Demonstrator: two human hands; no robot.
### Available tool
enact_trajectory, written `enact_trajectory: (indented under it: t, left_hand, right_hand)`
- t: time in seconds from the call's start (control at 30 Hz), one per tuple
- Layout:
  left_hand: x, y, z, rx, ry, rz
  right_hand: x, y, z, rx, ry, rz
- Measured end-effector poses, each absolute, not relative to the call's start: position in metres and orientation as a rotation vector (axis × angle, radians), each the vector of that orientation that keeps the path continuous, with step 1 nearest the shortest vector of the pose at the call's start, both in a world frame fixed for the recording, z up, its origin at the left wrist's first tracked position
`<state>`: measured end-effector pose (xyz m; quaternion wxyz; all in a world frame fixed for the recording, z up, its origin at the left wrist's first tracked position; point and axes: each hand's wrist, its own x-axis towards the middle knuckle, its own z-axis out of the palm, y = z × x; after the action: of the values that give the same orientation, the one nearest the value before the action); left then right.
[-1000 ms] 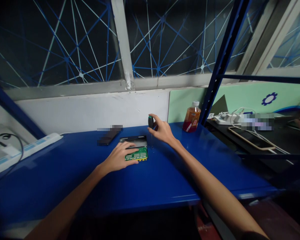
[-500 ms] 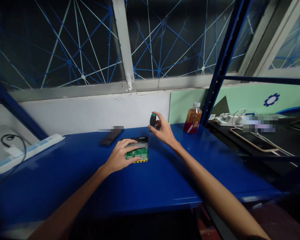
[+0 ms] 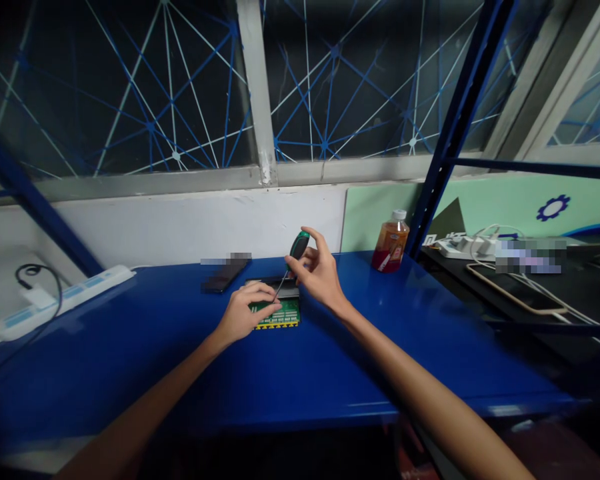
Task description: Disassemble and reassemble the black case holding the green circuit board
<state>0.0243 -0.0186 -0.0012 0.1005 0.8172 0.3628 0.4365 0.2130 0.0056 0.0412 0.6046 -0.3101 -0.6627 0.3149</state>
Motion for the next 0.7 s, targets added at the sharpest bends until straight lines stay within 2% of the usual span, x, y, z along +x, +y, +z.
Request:
enact_trajectory:
  t: [0.7]
  left_hand:
    - [0.0217, -0.0185, 0.0022, 2.389, 1.118, 1.271]
  right_hand:
    - [0.215, -0.0018, 0.0462, -0.769, -1.582, 0.597]
